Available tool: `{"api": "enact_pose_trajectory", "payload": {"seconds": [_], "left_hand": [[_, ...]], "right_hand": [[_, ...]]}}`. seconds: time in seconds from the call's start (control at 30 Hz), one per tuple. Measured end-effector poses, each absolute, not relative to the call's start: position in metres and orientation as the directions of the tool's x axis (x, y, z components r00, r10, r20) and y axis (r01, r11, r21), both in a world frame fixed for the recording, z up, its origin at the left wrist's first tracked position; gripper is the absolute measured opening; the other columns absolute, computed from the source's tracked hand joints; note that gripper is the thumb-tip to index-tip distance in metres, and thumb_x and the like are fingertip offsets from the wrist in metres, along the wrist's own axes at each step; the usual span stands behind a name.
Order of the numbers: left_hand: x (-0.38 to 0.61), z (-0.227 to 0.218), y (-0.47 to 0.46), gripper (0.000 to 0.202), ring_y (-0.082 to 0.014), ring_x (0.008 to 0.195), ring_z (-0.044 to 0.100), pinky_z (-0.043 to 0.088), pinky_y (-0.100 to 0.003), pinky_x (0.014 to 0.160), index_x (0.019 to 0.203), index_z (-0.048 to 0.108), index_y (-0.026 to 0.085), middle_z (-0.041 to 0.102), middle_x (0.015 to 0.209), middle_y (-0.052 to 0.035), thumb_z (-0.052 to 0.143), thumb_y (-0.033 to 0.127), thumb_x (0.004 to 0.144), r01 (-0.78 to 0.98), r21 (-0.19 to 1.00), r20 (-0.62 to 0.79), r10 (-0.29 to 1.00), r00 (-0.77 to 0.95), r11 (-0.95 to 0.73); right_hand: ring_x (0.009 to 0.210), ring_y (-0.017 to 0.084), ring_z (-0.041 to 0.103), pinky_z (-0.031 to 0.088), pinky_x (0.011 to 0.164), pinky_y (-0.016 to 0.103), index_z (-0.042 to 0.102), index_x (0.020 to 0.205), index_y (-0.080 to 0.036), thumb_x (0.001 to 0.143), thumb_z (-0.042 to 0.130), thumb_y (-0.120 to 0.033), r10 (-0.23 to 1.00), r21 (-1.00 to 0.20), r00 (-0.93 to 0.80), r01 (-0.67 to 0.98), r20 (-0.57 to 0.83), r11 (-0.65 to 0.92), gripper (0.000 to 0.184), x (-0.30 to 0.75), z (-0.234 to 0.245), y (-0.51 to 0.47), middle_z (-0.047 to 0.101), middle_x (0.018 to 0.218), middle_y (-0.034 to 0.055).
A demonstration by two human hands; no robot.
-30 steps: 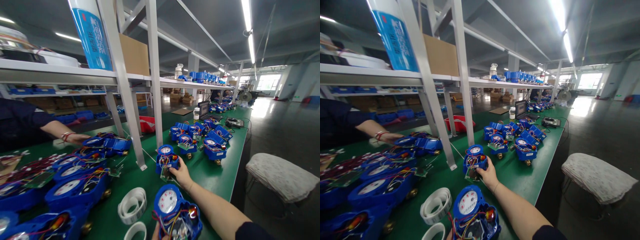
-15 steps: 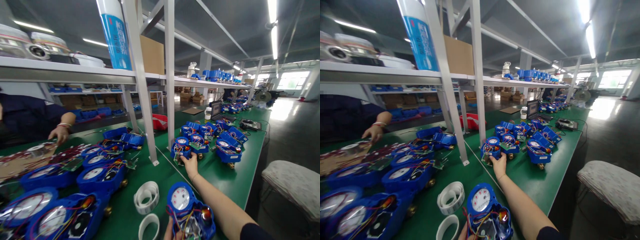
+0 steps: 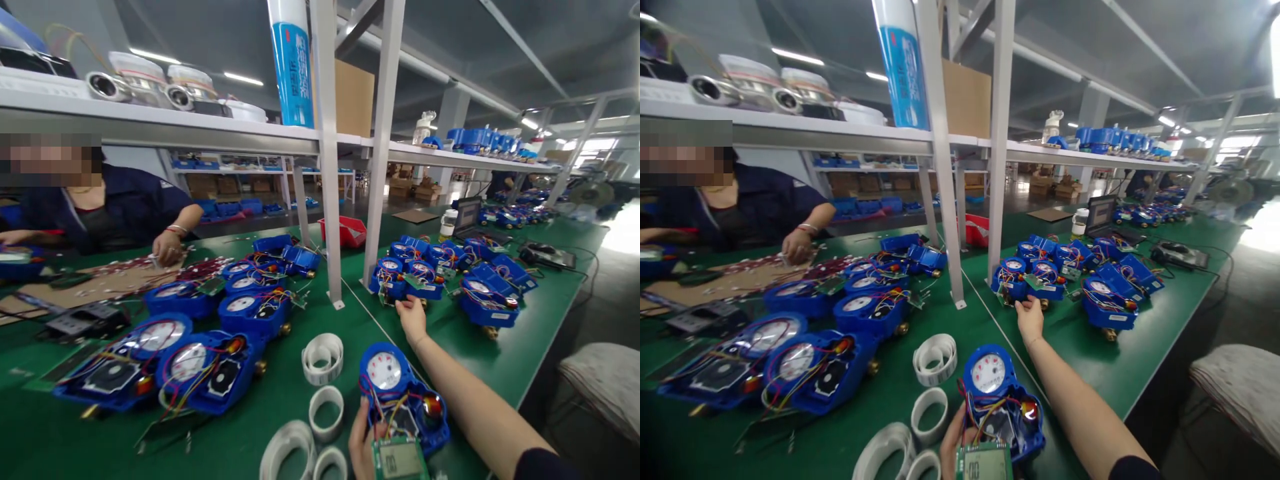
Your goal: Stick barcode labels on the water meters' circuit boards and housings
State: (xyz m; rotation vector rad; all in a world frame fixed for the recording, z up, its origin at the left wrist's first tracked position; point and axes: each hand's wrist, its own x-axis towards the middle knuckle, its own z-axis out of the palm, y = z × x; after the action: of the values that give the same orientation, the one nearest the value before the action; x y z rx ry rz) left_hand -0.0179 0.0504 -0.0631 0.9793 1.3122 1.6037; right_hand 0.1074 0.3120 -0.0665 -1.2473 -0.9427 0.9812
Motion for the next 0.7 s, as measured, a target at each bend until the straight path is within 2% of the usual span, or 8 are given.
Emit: {"api": "enact_pose_trajectory", "payload": {"seconds": [0.1,0.2,0.3,0.37,0.43,0.5,0.57,0.7], "left_hand": [[-0.014,-0.067,0.057,0.053,-0.0201,0.069,0.070,0.061,-0.039,0.069,0.127,0.058,0.013,0.071,0.082,-0.0059,0.054,0.054,0.093,-0.123,0.987,0.057,0.935,-0.350,-0.106],[-0.006,-0.070,0.064,0.054,-0.0199,0.077,0.069,0.060,-0.041,0.073,0.128,0.056,0.015,0.070,0.092,-0.0076,0.049,0.057,0.095,-0.096,0.986,0.096,0.935,-0.340,-0.136],[0.009,-0.071,0.069,0.050,-0.0245,0.098,0.067,0.058,-0.046,0.084,0.130,0.055,0.018,0.066,0.117,-0.0119,0.052,0.054,0.095,-0.028,0.978,0.189,0.930,-0.316,-0.208],[0.022,-0.070,0.072,0.047,-0.0296,0.120,0.058,0.052,-0.052,0.096,0.131,0.055,0.021,0.054,0.140,-0.0129,0.058,0.049,0.093,0.037,0.961,0.275,0.921,-0.277,-0.276],[0.038,-0.066,0.083,0.047,-0.0339,0.135,0.045,0.043,-0.059,0.107,0.132,0.055,0.022,0.041,0.152,-0.0121,0.063,0.043,0.091,0.097,0.931,0.366,0.905,-0.219,-0.353],[0.054,-0.061,0.103,0.047,-0.0355,0.138,0.041,0.037,-0.063,0.110,0.133,0.054,0.021,0.039,0.154,-0.0120,0.063,0.040,0.091,0.136,0.895,0.442,0.885,-0.146,-0.424],[0.069,-0.054,0.131,0.048,-0.0346,0.134,0.045,0.038,-0.062,0.109,0.135,0.053,0.021,0.044,0.150,-0.0123,0.063,0.039,0.091,0.149,0.864,0.494,0.867,-0.063,-0.482],[0.091,-0.043,0.190,0.045,-0.0315,0.126,0.054,0.045,-0.058,0.104,0.132,0.055,0.020,0.052,0.142,-0.0121,0.062,0.039,0.092,0.148,0.828,0.533,0.841,0.091,-0.541]], "right_hand": [[0.100,0.022,0.066,0.058,0.085,0.042,0.060,0.122,-0.017,0.096,0.063,-0.035,0.977,-0.991,0.215,-0.129,0.006,0.034,0.032,0.135,-0.073,0.254,0.064,0.121,0.0084],[0.091,0.019,0.069,0.059,0.082,0.041,0.062,0.118,-0.015,0.097,0.061,-0.040,0.986,-0.978,0.163,-0.202,0.015,0.048,0.032,0.162,-0.078,0.173,0.069,0.109,0.0070],[0.104,0.026,0.071,0.058,0.092,0.045,0.066,0.120,-0.021,0.090,0.060,-0.058,0.988,-0.955,0.133,-0.275,0.073,0.108,0.047,0.174,-0.078,0.101,0.073,0.115,0.0104],[0.121,0.029,0.065,0.052,0.103,0.045,0.063,0.127,-0.025,0.083,0.069,-0.058,0.984,-0.938,0.129,-0.306,0.125,0.160,0.055,0.173,-0.078,0.074,0.069,0.127,0.0098],[0.129,0.029,0.059,0.048,0.109,0.045,0.053,0.139,-0.028,0.080,0.076,-0.052,0.973,-0.922,0.158,-0.325,0.167,0.211,0.068,0.172,-0.077,0.069,0.065,0.135,0.0084],[0.127,0.029,0.060,0.048,0.109,0.047,0.040,0.146,-0.027,0.080,0.077,-0.047,0.957,-0.911,0.220,-0.325,0.188,0.254,0.079,0.174,-0.076,0.083,0.065,0.134,0.0093],[0.121,0.028,0.064,0.048,0.107,0.048,0.034,0.148,-0.025,0.082,0.077,-0.042,0.931,-0.909,0.309,-0.300,0.195,0.290,0.080,0.182,-0.076,0.106,0.067,0.129,0.0108],[0.110,0.026,0.066,0.054,0.097,0.050,0.046,0.139,-0.020,0.090,0.070,-0.034,0.852,-0.913,0.475,-0.208,0.220,0.352,0.056,0.203,-0.074,0.155,0.064,0.127,0.0109]]}}
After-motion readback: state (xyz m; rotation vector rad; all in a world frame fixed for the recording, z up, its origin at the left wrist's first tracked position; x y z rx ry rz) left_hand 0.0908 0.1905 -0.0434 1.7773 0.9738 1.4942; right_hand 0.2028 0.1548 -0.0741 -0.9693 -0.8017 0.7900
